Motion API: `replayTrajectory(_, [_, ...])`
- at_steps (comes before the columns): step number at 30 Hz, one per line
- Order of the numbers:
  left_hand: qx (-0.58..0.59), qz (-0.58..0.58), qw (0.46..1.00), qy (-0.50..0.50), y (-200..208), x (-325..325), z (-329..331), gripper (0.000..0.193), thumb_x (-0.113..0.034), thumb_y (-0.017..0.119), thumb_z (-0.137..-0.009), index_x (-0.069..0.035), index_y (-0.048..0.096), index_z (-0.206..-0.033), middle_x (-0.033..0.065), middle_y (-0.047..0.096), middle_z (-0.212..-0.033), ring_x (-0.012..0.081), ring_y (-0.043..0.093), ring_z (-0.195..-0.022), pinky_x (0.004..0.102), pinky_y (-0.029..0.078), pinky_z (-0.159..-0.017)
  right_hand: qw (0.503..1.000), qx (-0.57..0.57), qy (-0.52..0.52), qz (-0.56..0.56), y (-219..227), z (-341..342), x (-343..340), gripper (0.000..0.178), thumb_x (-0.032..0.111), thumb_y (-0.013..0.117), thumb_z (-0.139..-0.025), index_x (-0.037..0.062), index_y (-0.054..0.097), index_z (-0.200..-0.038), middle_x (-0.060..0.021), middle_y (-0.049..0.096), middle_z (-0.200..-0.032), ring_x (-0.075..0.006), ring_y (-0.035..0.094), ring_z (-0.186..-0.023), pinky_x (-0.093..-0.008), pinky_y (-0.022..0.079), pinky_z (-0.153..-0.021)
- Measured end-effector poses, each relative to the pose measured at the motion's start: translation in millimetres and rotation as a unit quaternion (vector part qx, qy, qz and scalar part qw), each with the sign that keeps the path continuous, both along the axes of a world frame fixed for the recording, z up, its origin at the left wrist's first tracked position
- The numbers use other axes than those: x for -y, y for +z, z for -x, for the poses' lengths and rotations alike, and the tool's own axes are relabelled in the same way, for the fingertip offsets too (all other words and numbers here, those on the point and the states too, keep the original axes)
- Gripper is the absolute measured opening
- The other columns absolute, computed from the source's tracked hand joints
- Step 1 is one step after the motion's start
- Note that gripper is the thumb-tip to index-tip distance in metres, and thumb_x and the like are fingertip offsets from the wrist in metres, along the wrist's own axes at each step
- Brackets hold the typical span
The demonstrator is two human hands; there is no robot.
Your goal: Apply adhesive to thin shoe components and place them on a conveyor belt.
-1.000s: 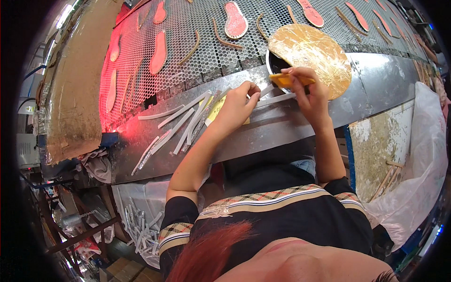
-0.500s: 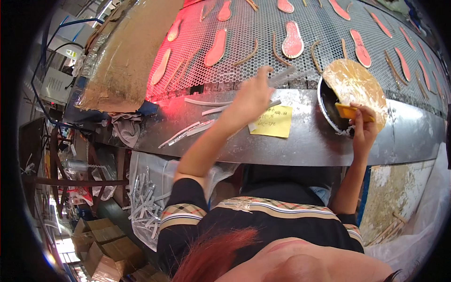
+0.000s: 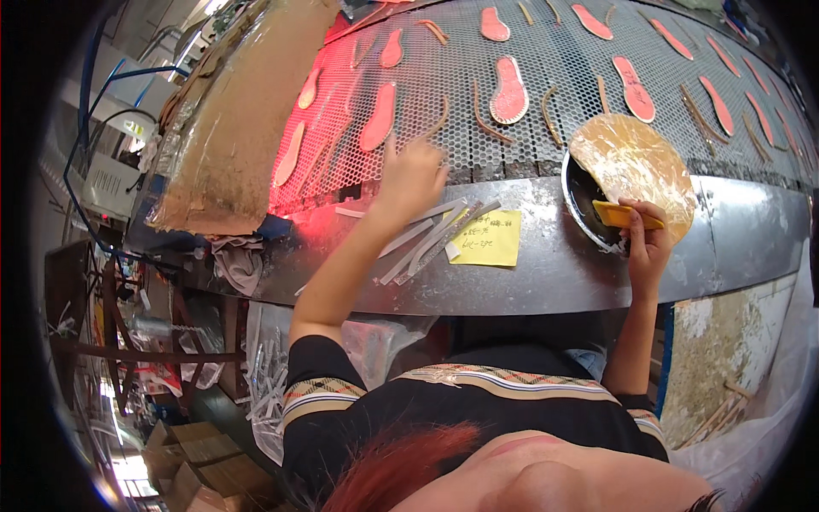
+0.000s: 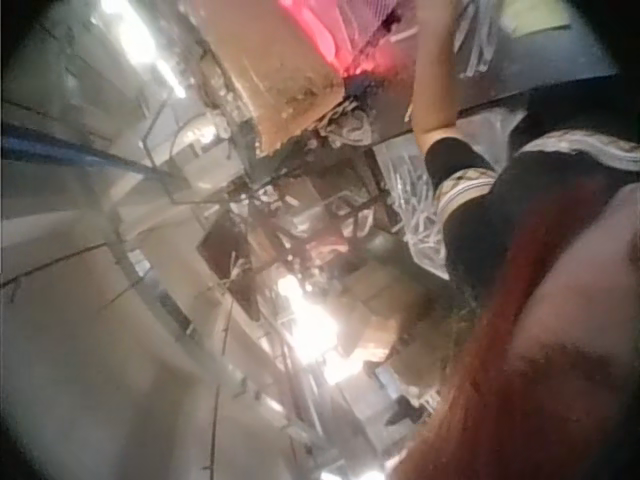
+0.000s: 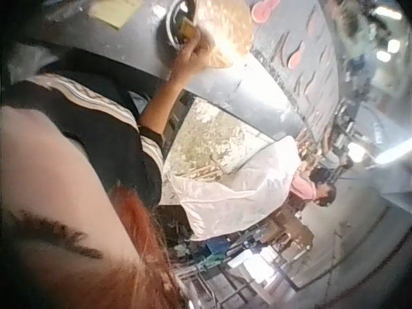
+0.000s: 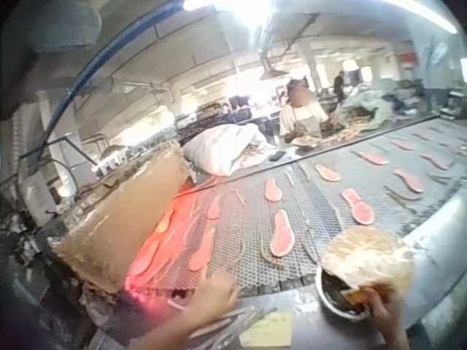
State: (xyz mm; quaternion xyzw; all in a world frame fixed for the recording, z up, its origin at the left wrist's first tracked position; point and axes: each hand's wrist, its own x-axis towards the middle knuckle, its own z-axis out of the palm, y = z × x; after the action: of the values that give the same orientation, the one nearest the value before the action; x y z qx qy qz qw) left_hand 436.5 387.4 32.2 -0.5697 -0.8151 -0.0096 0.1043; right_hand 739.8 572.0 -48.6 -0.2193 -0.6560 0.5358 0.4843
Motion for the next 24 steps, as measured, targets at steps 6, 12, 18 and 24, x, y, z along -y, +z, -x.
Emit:
replayTrajectory(6, [0.123, 0.037, 0.989, 0.079, -73, 86, 15, 0.026, -0.012, 0.054, -0.084, 0.002, 0.056, -0.106, 0.0194, 0.059, -0.103, 0.0369, 0.056, -0.097, 0.0439, 0.045, -0.083, 1.000, 0.013, 0.014, -0.003, -3, 1, 0, 0.011, 0.003, 0.051, -0.093, 0.0007, 0.056, -0.103, -0.0094, 0.065, -0.103, -0.0053, 0.054, -0.074, -0.0184, 0.044, -0.062])
replayTrajectory(12, [0.142, -0.061, 0.987, -0.042, -76, 124, 27, 0.028, -0.002, 0.053, -0.078, 0.003, 0.056, -0.106, 0.0182, 0.057, -0.105, 0.0370, 0.053, -0.101, 0.0448, 0.043, -0.086, 1.000, 0.029, 0.001, -0.012, -3, -1, 5, 0.010, 0.003, 0.051, -0.093, 0.0009, 0.057, -0.101, -0.0086, 0.066, -0.100, -0.0056, 0.055, -0.075, -0.0187, 0.044, -0.061])
replayTrajectory(18, [0.018, -0.032, 0.999, 0.024, -73, 128, 35, 0.028, -0.004, 0.056, -0.078, 0.001, 0.055, -0.105, 0.0161, 0.058, -0.095, 0.0365, 0.055, -0.091, 0.0450, 0.044, -0.078, 0.999, 0.034, 0.002, 0.000, -4, -2, 2, 0.010, 0.003, 0.051, -0.093, 0.0009, 0.056, -0.102, -0.0091, 0.066, -0.101, -0.0059, 0.055, -0.075, -0.0185, 0.044, -0.062])
replayTrajectory(24, [0.080, -0.232, 0.969, 0.043, -35, 88, -2, 0.019, -0.014, 0.052, -0.092, -0.001, 0.057, -0.105, 0.0150, 0.059, -0.082, 0.0306, 0.058, -0.070, 0.0388, 0.044, -0.061, 0.997, -0.074, 0.023, 0.011, -6, -5, -1, 0.013, 0.003, 0.051, -0.094, -0.0003, 0.055, -0.106, -0.0121, 0.065, -0.105, -0.0097, 0.058, -0.082, -0.0198, 0.046, -0.065])
